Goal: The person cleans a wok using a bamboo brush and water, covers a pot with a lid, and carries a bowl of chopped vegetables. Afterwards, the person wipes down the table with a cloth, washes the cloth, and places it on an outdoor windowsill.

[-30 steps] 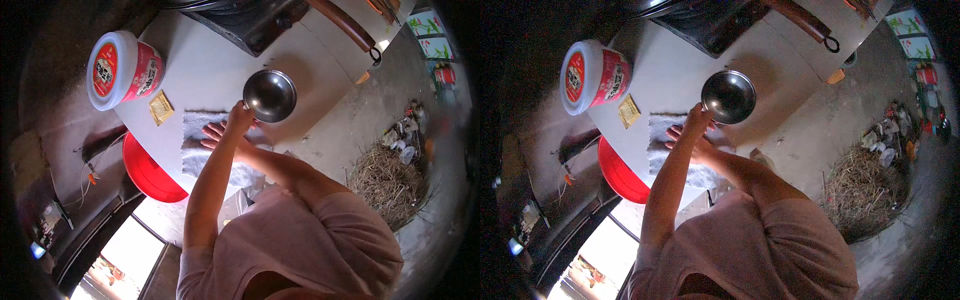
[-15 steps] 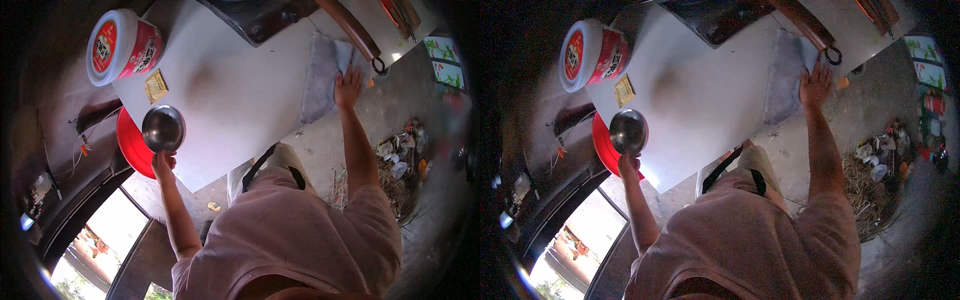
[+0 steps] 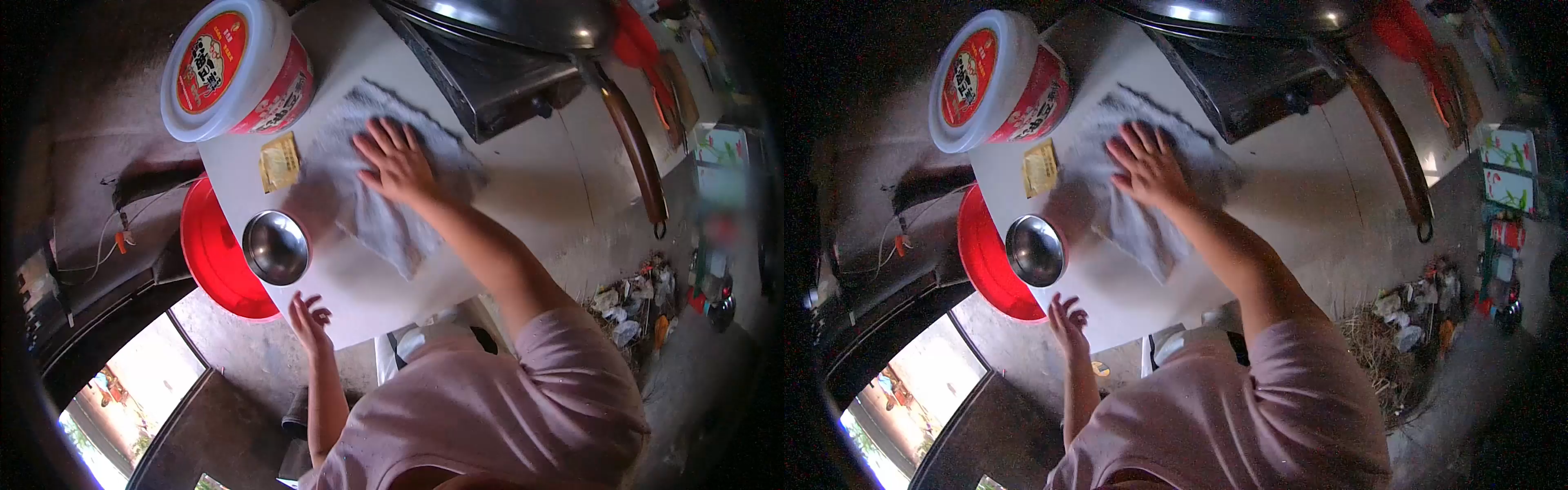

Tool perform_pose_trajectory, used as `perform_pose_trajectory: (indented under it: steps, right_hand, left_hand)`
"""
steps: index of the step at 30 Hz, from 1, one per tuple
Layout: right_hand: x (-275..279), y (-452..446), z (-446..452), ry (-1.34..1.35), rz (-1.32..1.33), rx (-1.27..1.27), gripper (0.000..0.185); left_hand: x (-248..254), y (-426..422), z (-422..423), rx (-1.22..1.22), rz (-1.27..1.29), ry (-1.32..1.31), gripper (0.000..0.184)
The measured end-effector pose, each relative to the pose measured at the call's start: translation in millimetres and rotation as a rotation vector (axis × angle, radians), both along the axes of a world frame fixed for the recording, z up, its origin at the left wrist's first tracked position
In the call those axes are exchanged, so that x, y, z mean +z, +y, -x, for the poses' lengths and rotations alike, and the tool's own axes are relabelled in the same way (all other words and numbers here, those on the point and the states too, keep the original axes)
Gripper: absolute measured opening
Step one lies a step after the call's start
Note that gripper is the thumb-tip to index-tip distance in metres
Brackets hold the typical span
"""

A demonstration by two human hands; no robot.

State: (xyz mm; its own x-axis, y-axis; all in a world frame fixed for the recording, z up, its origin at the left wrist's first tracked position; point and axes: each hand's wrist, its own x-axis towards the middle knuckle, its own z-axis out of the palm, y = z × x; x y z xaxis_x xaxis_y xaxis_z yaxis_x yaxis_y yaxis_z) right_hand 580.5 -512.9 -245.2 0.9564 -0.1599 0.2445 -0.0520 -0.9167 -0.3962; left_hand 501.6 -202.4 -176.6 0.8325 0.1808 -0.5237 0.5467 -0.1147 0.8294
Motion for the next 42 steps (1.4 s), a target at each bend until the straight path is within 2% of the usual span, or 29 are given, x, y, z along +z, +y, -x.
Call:
perform_pose_trajectory:
  steps: [3, 6, 9, 11, 13, 16, 17, 21, 22, 24, 25, 26, 27, 28, 31, 32, 33, 34, 35, 36, 37, 38, 39, 40, 41, 42]
  right_hand:
    - [-21, -25, -83, -0.07, 0.048, -0.08, 0.055]
    - [-38, -54, -145, -0.113, 0.117, -0.159, 0.047]
    - [-47, -63, -162, -0.186, 0.169, -0.197, 0.045]
    - [-51, -62, -149, -0.134, 0.197, -0.206, 0.047]
    - [-51, -56, -115, -0.204, 0.162, -0.21, 0.048]
    - [-22, -45, -38, -0.049, 0.188, -0.179, 0.047]
    - [-23, -43, -10, -0.07, 0.162, -0.141, 0.047]
    - [-5, -46, 107, 0.002, 0.038, -0.073, 0.048]
    - [-1, -54, 136, 0.038, 0.131, -0.087, 0.049]
    - [6, -79, 190, 0.039, 0.271, -0.169, 0.043]
    - [-21, -98, 226, 0.018, 0.319, -0.288, 0.041]
    - [-24, -106, 262, 0.016, 0.315, -0.426, 0.043]
    - [-21, -96, 283, 0.148, 0.332, -0.726, 0.049]
    - [-22, -79, 301, 0.305, 0.226, -0.953, 0.055]
    - [-41, 1, 293, 0.304, 0.273, -0.943, 0.061]
    - [-37, 43, 280, 0.227, 0.334, -0.748, 0.064]
    - [-13, 100, 261, 0.289, 0.147, -0.667, 0.067]
    - [26, 153, 238, 0.788, 0.038, -0.589, 0.07]
    - [3, 194, 238, 0.397, 0.09, -0.44, 0.071]
    - [-6, 227, 229, 0.339, 0.156, -0.282, 0.071]
    - [-12, 260, 222, 0.347, 0.026, -0.155, 0.071]
    - [7, 284, 210, 0.278, -0.133, -0.074, 0.071]
    - [0, 306, 204, 0.174, -0.196, -0.048, 0.07]
    - [2, 319, 197, 0.215, -0.221, 0.077, 0.067]
    - [-12, 337, 199, 0.172, -0.196, 0.166, 0.055]
    - [-9, 344, 207, 0.126, -0.107, 0.29, 0.051]
  left_hand:
    - [-2, -12, 30, -0.151, -0.066, -0.02, 0.039]
    - [-3, -27, 59, -0.159, -0.046, 0.07, 0.036]
    - [8, -38, 76, -0.259, -0.121, 0.032, 0.033]
    - [10, -34, 83, -0.255, -0.142, 0.031, 0.032]
    - [14, -28, 89, -0.26, -0.129, 0.019, 0.031]
    - [17, -29, 97, -0.283, -0.046, 0.025, 0.031]
    - [20, -32, 98, -0.309, -0.021, 0.042, 0.031]
    - [19, -27, 104, -0.509, -0.075, -0.029, 0.031]
    - [18, -23, 104, -0.543, -0.083, -0.034, 0.031]
    - [26, -15, 100, -0.579, -0.08, -0.012, 0.03]
    - [27, -4, 102, -0.562, -0.049, -0.002, 0.03]
    - [27, 14, 108, -0.548, -0.021, -0.01, 0.031]
    - [26, 33, 115, -0.533, 0.007, -0.018, 0.031]
    - [26, 53, 125, -0.532, 0.01, -0.002, 0.031]
    - [14, 108, 145, -0.492, -0.04, 0.017, 0.032]
    - [9, 126, 155, -0.436, -0.009, 0.036, 0.032]
    - [6, 144, 166, -0.379, 0.021, 0.055, 0.032]
    - [5, 162, 176, -0.377, 0.003, 0.053, 0.032]
    - [11, 178, 186, -0.381, 0.009, 0.053, 0.032]
    - [13, 191, 190, -0.346, 0.002, 0.06, 0.031]
    - [16, 201, 196, -0.311, -0.004, 0.068, 0.031]
    - [23, 205, 207, -0.247, -0.016, 0.073, 0.03]
    - [24, 207, 209, -0.222, -0.012, 0.073, 0.03]
    - [24, 209, 213, -0.226, -0.02, 0.056, 0.03]
    - [23, 210, 215, -0.229, -0.027, 0.038, 0.03]
    - [27, 209, 221, -0.264, -0.07, 0.016, 0.031]
